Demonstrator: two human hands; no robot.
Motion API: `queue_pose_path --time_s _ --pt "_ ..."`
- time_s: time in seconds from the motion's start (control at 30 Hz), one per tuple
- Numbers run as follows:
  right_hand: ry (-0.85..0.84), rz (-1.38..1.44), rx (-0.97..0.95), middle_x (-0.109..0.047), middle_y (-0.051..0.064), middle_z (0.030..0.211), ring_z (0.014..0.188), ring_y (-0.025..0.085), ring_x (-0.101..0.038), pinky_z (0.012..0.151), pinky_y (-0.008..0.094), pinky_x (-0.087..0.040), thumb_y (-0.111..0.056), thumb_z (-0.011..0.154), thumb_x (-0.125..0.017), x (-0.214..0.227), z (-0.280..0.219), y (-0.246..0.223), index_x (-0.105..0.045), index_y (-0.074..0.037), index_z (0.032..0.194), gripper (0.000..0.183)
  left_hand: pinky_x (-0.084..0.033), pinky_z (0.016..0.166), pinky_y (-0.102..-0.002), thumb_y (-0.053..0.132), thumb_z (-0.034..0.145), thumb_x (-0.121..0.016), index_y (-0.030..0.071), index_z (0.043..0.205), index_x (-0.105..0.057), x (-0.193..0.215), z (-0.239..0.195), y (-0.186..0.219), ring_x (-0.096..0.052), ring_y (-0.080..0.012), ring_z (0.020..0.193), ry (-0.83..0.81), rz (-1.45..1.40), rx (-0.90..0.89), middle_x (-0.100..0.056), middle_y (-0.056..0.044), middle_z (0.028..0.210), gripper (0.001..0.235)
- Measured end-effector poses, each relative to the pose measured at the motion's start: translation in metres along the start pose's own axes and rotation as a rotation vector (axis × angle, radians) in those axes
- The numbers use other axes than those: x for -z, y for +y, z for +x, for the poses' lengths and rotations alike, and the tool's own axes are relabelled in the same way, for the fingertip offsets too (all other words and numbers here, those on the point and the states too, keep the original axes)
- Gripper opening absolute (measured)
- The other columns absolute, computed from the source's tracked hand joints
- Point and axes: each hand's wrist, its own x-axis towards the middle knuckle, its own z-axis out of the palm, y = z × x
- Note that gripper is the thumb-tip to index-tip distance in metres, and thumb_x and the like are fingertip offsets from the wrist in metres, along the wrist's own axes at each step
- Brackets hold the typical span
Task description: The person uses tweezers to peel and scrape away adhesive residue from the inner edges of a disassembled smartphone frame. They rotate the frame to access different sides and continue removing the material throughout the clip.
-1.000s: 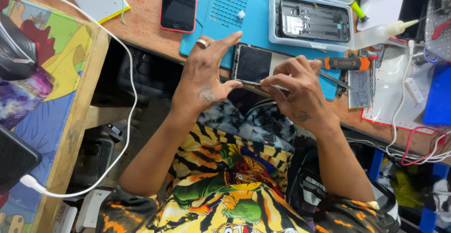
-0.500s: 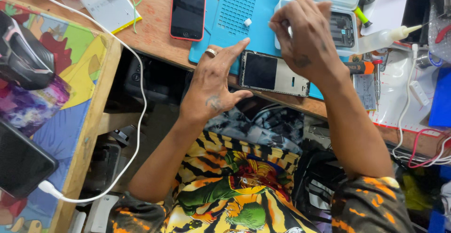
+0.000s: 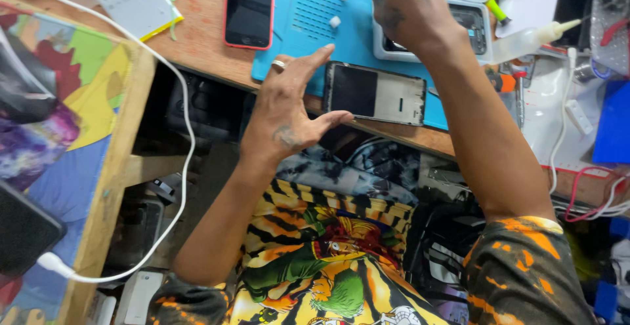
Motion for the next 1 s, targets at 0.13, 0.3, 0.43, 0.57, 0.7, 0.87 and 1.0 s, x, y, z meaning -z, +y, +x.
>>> queue_pose_path --time_s 0.13,0.3,0.43,0.57,0.7,0.87,1.0 --pt "0.135 0.024 -0.074 -0.072 0.015 0.100 0.086 0.022 -0.065 0.078 0.033 -0.049 0.004 0.105 -0.070 0.083 -0.076 -0.011 -0.073 0.002 0.116 0.012 -0.044 0.106 -0.043 0.045 0.062 -0.097 0.008 0.149 -0.049 0.000 -0.001 -0.002 -0.055 -0.0342 0.115 0.010 0.068 -0.079 -0.066 -0.015 0.133 0.106" --pt "0.556 0.258 -0.542 -0.071 0.003 0.096 0.082 0.007 -0.063 0.072 0.020 -0.049 -0.006 0.110 -0.072 0.132 -0.179 -0.032 -0.068 0.001 0.109 0.008 -0.044 0.105 -0.044 0.037 0.057 -0.097 0.008 0.150 -0.052 -0.004 -0.001 0.000 -0.055 -0.0329 0.112 -0.012 0.136 -0.101 -0.067 -0.012 0.131 0.107" --pt "0.297 -0.004 -0.558 -0.072 0.012 0.109 0.090 0.016 -0.063 0.080 0.028 -0.051 -0.001 0.106 -0.079 0.112 -0.218 -0.036 -0.074 -0.001 0.118 0.013 -0.044 0.107 -0.042 0.034 0.060 -0.099 0.010 0.148 -0.055 -0.004 0.001 0.006 -0.057 -0.0311 0.115 0.010 0.167 -0.119 -0.067 -0.010 0.134 0.101" --pt "0.109 -0.140 -0.391 -0.071 0.015 0.117 0.112 0.032 -0.061 0.098 0.042 -0.046 -0.004 0.089 -0.082 0.091 -0.225 -0.030 -0.072 -0.003 0.124 0.037 -0.047 0.107 -0.041 0.032 0.057 -0.098 0.010 0.145 -0.056 -0.001 0.002 0.013 -0.058 -0.0289 0.118 0.009 0.105 -0.128 -0.068 -0.006 0.134 0.100" --pt "0.047 -0.094 -0.432 -0.071 0.010 0.111 0.110 0.031 -0.060 0.100 0.041 -0.044 -0.006 0.094 -0.082 0.078 -0.218 -0.022 -0.076 -0.008 0.124 0.031 -0.052 0.102 -0.039 0.032 0.059 -0.102 0.010 0.145 -0.055 0.003 -0.002 0.020 -0.059 -0.0257 0.114 -0.019 -0.034 -0.056 -0.065 -0.007 0.132 0.100" --pt "0.027 -0.077 -0.449 -0.067 0.011 0.106 0.105 0.029 -0.060 0.097 0.040 -0.046 0.000 0.097 -0.077 0.082 -0.222 -0.024 -0.075 -0.006 0.118 0.022 -0.054 0.106 -0.034 0.019 0.069 -0.102 0.006 0.151 -0.047 0.007 -0.019 0.030 -0.061 -0.0218 0.122 0.026 -0.306 0.042 -0.055 -0.011 0.140 0.100" --pt "0.236 0.177 -0.605 -0.064 0.015 0.110 0.093 0.022 -0.061 0.088 0.034 -0.052 0.006 0.109 -0.071 0.077 -0.229 -0.047 -0.057 0.001 0.115 0.015 -0.049 0.121 -0.035 0.005 0.081 -0.095 0.002 0.153 -0.034 0.003 -0.038 0.043 -0.057 -0.0197 0.131 0.093 -0.660 0.086 -0.052 -0.012 0.140 0.095"
